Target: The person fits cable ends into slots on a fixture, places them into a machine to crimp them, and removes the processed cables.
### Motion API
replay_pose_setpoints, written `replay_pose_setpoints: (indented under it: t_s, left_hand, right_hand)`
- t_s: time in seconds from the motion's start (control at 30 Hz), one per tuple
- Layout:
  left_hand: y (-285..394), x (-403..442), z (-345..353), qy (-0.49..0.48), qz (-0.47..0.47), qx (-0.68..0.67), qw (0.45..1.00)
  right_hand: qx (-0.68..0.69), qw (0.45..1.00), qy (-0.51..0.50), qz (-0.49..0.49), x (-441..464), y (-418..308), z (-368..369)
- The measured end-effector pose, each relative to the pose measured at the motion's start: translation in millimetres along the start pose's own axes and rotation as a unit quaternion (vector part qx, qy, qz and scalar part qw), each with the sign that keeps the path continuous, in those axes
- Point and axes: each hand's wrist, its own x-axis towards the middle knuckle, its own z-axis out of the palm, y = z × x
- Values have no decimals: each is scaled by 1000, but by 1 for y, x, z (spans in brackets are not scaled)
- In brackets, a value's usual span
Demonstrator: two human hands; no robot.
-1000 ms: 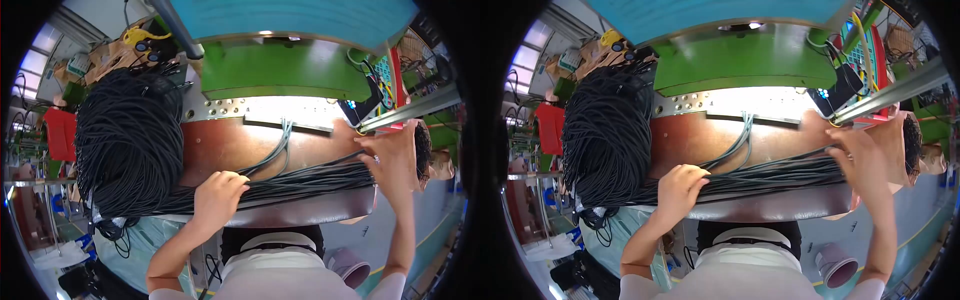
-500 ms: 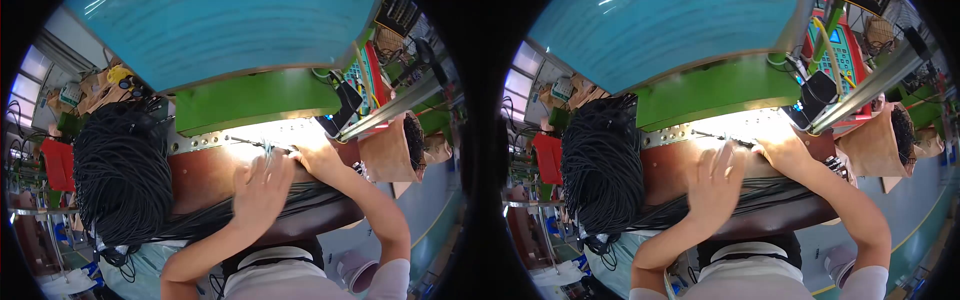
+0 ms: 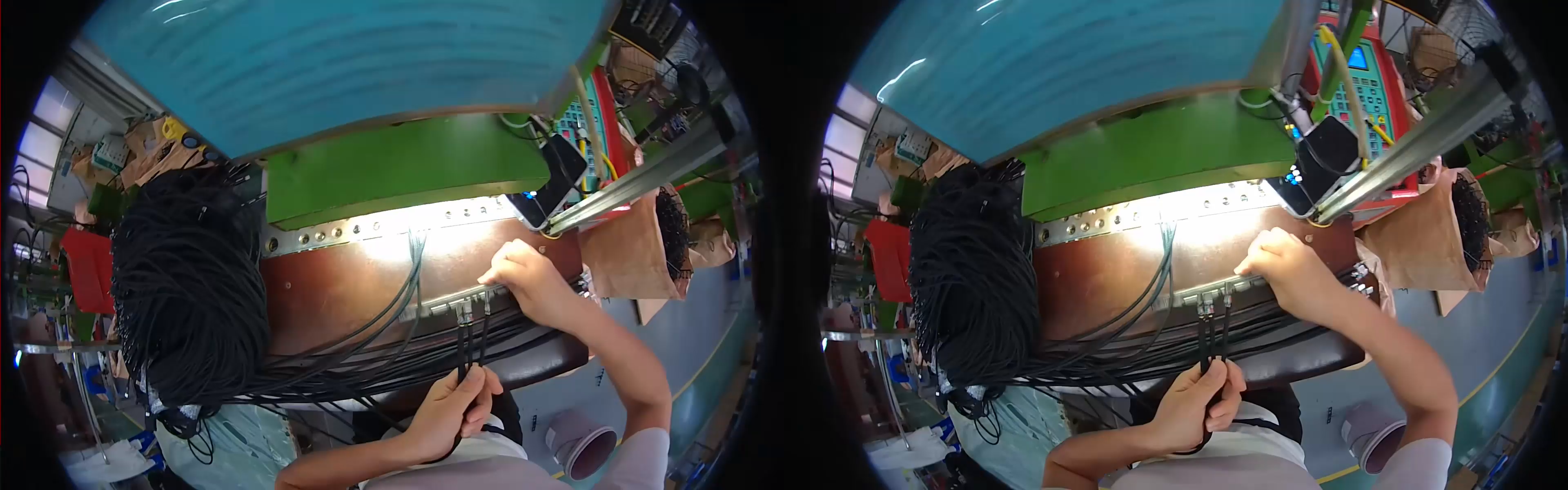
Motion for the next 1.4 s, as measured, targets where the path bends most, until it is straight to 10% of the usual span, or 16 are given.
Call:
replay_pose_setpoints:
  t_s: [0.9,1.07,1.2,1.4]
  left_hand:
    - [-3,-10,-33,-3,36,-15,999]
    - [6,-24,-42,118,295,175,932]
    - [17,-31,-46,37,133,96,986]
    - [10,-21,-47,-5,126,118,985]
  right_hand:
    - [-193,971,88,-110,9,-71,47]
    - [-62,991,111,-28,17,-82,50]
    - [-59,993,100,1,15,-83,57]
    - [-148,988,22,-32,19,-88,46]
